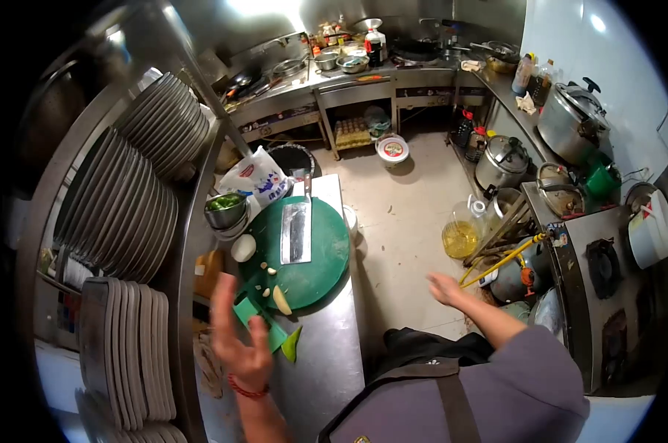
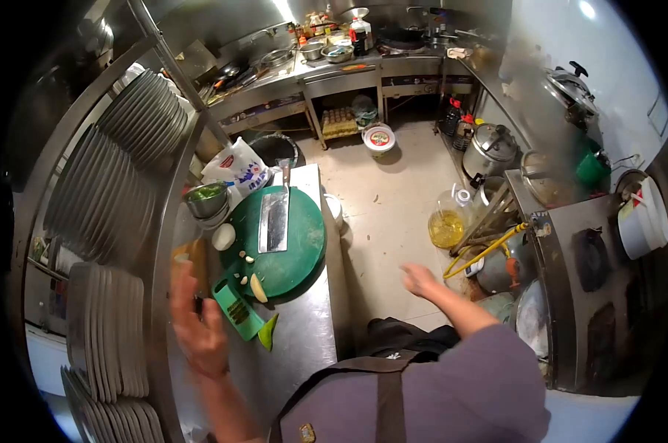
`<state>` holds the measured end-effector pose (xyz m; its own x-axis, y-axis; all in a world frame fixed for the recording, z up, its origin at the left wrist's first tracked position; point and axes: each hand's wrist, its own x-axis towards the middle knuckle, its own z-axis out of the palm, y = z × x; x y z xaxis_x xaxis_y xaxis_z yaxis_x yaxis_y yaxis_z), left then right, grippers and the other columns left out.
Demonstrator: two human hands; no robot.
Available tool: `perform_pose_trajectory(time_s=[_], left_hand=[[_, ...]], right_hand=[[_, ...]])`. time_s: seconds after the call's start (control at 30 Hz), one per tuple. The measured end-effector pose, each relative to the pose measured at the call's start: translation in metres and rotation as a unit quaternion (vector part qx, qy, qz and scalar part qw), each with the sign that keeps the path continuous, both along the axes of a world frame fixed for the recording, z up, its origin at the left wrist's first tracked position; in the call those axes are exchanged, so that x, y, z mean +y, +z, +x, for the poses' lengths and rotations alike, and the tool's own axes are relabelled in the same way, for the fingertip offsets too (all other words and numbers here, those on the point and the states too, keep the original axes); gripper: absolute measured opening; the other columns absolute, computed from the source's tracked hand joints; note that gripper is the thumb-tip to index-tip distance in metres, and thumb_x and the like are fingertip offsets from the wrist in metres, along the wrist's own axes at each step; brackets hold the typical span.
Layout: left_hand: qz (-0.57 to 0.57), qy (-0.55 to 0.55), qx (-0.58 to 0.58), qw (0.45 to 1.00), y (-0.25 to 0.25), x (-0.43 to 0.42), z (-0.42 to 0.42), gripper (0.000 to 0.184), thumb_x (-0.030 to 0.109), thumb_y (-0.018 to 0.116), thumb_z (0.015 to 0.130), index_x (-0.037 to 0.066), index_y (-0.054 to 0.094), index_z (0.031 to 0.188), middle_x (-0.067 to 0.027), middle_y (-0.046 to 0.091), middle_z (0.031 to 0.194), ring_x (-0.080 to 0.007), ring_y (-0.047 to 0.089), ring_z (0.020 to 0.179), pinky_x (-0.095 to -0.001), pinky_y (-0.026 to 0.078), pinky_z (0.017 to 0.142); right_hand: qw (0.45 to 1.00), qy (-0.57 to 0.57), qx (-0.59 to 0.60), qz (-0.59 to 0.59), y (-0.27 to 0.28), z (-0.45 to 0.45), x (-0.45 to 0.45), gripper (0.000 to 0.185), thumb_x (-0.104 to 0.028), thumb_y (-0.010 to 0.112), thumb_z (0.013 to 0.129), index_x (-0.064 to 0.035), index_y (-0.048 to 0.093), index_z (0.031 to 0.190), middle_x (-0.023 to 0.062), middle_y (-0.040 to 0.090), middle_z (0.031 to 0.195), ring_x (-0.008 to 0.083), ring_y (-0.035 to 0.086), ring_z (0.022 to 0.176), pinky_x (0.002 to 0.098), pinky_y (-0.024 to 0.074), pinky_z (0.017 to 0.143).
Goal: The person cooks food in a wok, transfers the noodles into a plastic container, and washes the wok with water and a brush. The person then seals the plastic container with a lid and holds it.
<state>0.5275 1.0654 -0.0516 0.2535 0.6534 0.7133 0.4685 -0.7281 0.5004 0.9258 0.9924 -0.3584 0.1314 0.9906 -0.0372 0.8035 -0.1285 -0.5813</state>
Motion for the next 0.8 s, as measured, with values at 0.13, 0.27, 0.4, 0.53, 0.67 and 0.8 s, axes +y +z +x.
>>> perform_pose_trajectory(time_s=[0.13, 0.27, 0.4, 0.53, 0.67, 0.8], left_hand=[[-0.282, -0.048, -0.109, 0.952, -0.121, 0.003, 0.010, 0.047, -0.001, 0.053, 0.078, -0.002, 0.041, 0.124, -0.0170, 0.055, 0.113, -0.0245, 0.058, 0.095, -0.0316, 0.045, 0.082], [-0.351, -0.132, -0.045, 0.926, -0.168, 0.012, 0.080, 0.049, 0.003, 0.055, 0.079, 0.002, 0.040, 0.126, -0.0184, 0.056, 0.109, -0.0229, 0.061, 0.090, -0.0304, 0.047, 0.077], [-0.382, -0.255, 0.042, 0.887, -0.161, 0.046, 0.169, 0.054, 0.006, 0.057, 0.079, 0.008, 0.038, 0.128, -0.0173, 0.055, 0.110, -0.0246, 0.061, 0.088, -0.0313, 0.048, 0.076], [-0.385, -0.244, 0.184, 0.871, -0.171, 0.099, 0.235, 0.055, 0.011, 0.059, 0.078, 0.011, 0.037, 0.129, -0.0168, 0.055, 0.109, -0.0270, 0.060, 0.088, -0.0343, 0.048, 0.075], [-0.412, -0.177, 0.261, 0.855, -0.210, 0.160, 0.291, 0.053, 0.014, 0.060, 0.077, 0.011, 0.039, 0.126, -0.0177, 0.055, 0.108, -0.0300, 0.059, 0.089, -0.0371, 0.048, 0.075], [-0.371, -0.176, 0.315, 0.855, -0.215, 0.205, 0.354, 0.054, 0.013, 0.061, 0.075, 0.011, 0.040, 0.125, -0.0193, 0.055, 0.107, -0.0359, 0.055, 0.093, -0.0405, 0.046, 0.077]], right_hand=[[0.824, 0.142, -0.144, -0.529, 0.017, 0.069, -0.103, 0.033, -0.024, 0.056, 0.074, -0.0010, 0.058, 0.098, 0.0219, 0.059, 0.097, 0.0344, 0.057, 0.089, 0.0418, 0.0458, 0.074], [0.811, 0.190, -0.120, -0.541, -0.006, 0.090, -0.084, 0.044, -0.026, 0.056, 0.077, -0.0022, 0.052, 0.114, 0.0210, 0.057, 0.106, 0.0326, 0.057, 0.094, 0.0399, 0.0461, 0.078], [0.980, 0.052, 0.031, -0.189, -0.020, 0.088, -0.002, 0.046, -0.026, 0.060, 0.077, -0.0052, 0.049, 0.116, 0.0186, 0.057, 0.107, 0.0302, 0.057, 0.097, 0.0368, 0.0457, 0.081], [0.971, 0.103, 0.121, -0.177, 0.007, 0.129, 0.075, 0.042, -0.023, 0.059, 0.078, -0.0046, 0.050, 0.115, 0.0156, 0.061, 0.096, 0.0294, 0.058, 0.089, 0.0349, 0.0460, 0.079], [0.975, 0.040, 0.072, -0.206, 0.002, 0.225, 0.115, 0.043, -0.026, 0.057, 0.079, -0.0034, 0.050, 0.115, 0.0182, 0.060, 0.099, 0.0306, 0.057, 0.094, 0.0367, 0.0448, 0.082], [0.963, -0.014, 0.021, -0.270, -0.009, 0.324, 0.146, 0.041, -0.022, 0.054, 0.079, -0.0019, 0.051, 0.114, 0.0211, 0.058, 0.100, 0.0324, 0.056, 0.096, 0.0378, 0.0437, 0.085]])
